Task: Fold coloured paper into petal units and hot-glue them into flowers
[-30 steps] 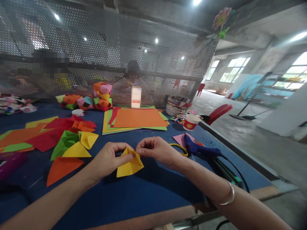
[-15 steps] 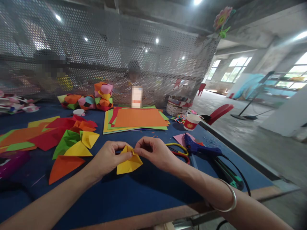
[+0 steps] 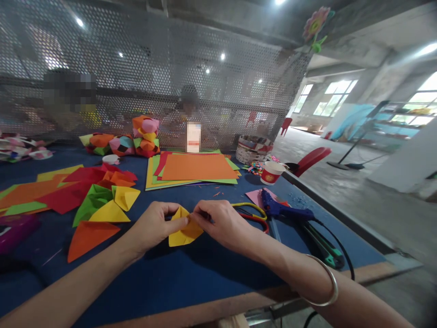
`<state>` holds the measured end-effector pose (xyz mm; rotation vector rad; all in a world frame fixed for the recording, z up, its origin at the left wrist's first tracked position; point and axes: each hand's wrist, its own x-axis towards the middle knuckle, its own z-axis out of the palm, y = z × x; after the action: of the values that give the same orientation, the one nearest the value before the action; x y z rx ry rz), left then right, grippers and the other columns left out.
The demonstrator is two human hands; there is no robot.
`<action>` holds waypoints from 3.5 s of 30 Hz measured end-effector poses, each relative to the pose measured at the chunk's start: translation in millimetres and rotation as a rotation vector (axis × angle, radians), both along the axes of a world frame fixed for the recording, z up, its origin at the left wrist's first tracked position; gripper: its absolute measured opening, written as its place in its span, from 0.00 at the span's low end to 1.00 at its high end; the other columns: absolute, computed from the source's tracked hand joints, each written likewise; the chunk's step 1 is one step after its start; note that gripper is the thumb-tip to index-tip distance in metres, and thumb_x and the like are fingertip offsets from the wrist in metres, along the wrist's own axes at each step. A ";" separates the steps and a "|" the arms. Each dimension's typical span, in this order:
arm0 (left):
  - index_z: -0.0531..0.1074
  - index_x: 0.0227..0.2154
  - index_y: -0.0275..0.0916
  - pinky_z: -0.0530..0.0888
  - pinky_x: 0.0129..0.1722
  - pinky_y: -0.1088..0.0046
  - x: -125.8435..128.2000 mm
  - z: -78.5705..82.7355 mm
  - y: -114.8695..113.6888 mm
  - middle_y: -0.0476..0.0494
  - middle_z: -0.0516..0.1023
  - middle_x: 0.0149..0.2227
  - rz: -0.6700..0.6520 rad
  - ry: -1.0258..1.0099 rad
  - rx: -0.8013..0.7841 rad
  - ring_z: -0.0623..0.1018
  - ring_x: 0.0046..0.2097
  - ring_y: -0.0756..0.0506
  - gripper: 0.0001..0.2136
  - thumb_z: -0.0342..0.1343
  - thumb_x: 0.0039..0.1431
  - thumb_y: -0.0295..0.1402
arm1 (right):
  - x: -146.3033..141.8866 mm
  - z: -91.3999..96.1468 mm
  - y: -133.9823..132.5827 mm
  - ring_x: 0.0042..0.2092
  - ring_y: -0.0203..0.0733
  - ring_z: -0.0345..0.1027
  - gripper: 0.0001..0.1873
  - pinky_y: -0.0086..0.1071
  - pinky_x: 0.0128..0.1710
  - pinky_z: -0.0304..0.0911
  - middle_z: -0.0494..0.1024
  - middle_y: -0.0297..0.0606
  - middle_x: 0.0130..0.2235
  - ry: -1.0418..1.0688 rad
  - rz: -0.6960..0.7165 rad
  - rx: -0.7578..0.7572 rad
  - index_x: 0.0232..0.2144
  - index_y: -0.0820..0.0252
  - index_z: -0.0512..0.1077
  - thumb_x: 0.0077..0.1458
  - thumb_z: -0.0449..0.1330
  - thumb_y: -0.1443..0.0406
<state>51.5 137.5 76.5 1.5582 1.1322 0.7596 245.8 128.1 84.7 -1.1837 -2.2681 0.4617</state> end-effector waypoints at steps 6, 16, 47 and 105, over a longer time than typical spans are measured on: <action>0.79 0.25 0.37 0.66 0.29 0.75 -1.3 -2.0 2.1 0.49 0.76 0.25 -0.043 0.043 0.071 0.71 0.29 0.48 0.11 0.62 0.46 0.41 | -1.0 -2.1 -0.9 0.32 0.38 0.68 0.08 0.30 0.34 0.57 0.78 0.37 0.31 -0.065 0.012 0.043 0.31 0.59 0.73 0.65 0.58 0.67; 0.76 0.23 0.38 0.68 0.29 0.74 2.4 9.0 -1.8 0.49 0.76 0.23 0.025 -0.001 -0.023 0.72 0.27 0.48 0.10 0.64 0.42 0.40 | 2.3 -8.6 1.4 0.28 0.34 0.60 0.13 0.29 0.31 0.53 0.73 0.33 0.27 0.044 0.027 -0.020 0.29 0.59 0.71 0.67 0.53 0.66; 0.77 0.23 0.39 0.71 0.33 0.72 14.0 1.2 -3.3 0.49 0.80 0.25 0.130 -0.120 0.200 0.75 0.29 0.48 0.12 0.69 0.37 0.41 | 2.4 -11.7 6.1 0.29 0.33 0.62 0.09 0.27 0.31 0.52 0.76 0.35 0.28 0.113 -0.028 0.097 0.29 0.63 0.76 0.61 0.58 0.70; 0.80 0.37 0.40 0.75 0.34 0.69 12.4 -6.9 -5.1 0.44 0.85 0.34 0.069 0.261 0.643 0.81 0.34 0.43 0.14 0.56 0.58 0.43 | 10.4 -7.6 4.6 0.31 0.35 0.68 0.06 0.29 0.34 0.57 0.78 0.35 0.29 0.066 -0.042 0.120 0.31 0.62 0.75 0.54 0.59 0.74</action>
<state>63.9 132.4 69.6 2.2127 1.1983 1.0572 256.2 132.7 77.1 -1.1369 -2.1783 0.3389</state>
